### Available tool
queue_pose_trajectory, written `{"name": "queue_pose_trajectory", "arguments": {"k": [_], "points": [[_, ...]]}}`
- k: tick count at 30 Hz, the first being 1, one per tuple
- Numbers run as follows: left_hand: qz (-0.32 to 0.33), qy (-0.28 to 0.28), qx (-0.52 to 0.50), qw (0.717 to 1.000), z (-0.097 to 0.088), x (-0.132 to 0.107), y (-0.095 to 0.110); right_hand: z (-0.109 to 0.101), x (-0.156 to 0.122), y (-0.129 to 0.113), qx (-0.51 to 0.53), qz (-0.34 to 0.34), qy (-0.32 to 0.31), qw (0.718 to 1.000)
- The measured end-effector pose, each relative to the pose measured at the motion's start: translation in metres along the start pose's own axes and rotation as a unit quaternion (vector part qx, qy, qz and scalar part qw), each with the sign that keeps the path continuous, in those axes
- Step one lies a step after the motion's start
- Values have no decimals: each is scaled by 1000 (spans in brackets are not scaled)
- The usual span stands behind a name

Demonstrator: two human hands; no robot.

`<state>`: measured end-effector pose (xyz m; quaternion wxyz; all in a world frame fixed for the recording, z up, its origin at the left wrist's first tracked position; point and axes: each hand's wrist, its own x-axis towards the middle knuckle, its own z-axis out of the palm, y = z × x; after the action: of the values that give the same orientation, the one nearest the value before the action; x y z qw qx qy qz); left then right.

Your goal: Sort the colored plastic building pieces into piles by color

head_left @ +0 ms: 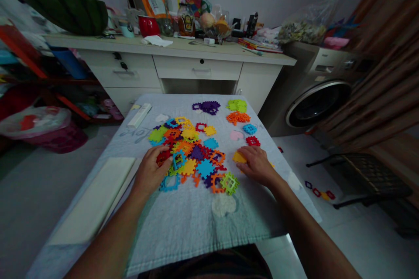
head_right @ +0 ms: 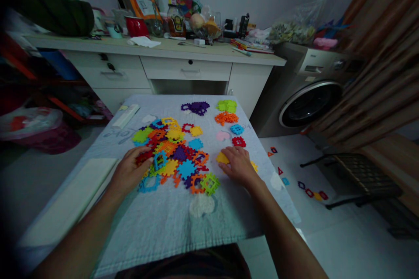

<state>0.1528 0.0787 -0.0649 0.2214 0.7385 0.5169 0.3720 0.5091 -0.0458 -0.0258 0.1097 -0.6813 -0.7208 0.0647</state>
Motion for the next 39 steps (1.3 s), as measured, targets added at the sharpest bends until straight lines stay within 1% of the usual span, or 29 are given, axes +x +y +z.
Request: {"name": "queue_pose_trajectory", "arguments": {"k": [2, 5, 8, 11, 13, 14, 16, 18, 19, 21, 23, 26, 28, 30, 32, 35, 39], "points": [[0, -2, 1, 1000, 0, 0, 1, 0, 1, -5, -9, 3, -23, 1000], [0, -1, 3, 1000, -1, 0, 4, -1, -2, -3, -1, -5, -34, 999], [3, -4, 5, 1000, -1, 0, 4, -4, -10, 4, 23, -20, -26, 999], [8, -8, 4, 1000, 0, 0, 2, -7, -23, 10, 37, -8, -6, 999], [7, -10, 2, 1000, 1, 0, 1, -6, -34, 12, 29, 32, 28, 999], [6, -10, 2, 1000, 1, 0, 1, -4, -39, 12, 19, 67, 49, 996], [6, -9, 2, 1000, 1, 0, 0, 3, -48, 11, -10, 157, 81, 984], [7, -7, 2, 1000, 1, 1, 1, 11, -53, 7, -32, 236, 80, 968], [6, -6, 2, 1000, 1, 1, 1, 15, -53, 5, -38, 261, 71, 962], [2, -7, 1, 1000, 0, 1, 2, 21, -51, 0, -43, 281, 55, 957], [-3, -7, -1, 1000, 0, 1, 2, 24, -47, -4, -41, 277, 48, 959], [-8, -9, -3, 1000, 0, 1, 1, 22, -41, -3, -34, 252, 45, 966], [-11, -6, -4, 1000, 0, 1, 0, 18, -40, 3, -24, 219, 33, 975], [-12, -1, -5, 1000, 0, 0, 0, 12, -41, 11, -13, 176, 4, 984], [-13, 3, -3, 1000, 1, 0, -1, 6, -44, 20, -12, 147, -21, 989], [-8, 5, -4, 1000, 1, 1, -2, 0, -48, 27, -21, 141, -21, 990], [-3, -3, -5, 1000, 2, 2, -2, 2, -44, 21, -27, 142, -5, 990]]}}
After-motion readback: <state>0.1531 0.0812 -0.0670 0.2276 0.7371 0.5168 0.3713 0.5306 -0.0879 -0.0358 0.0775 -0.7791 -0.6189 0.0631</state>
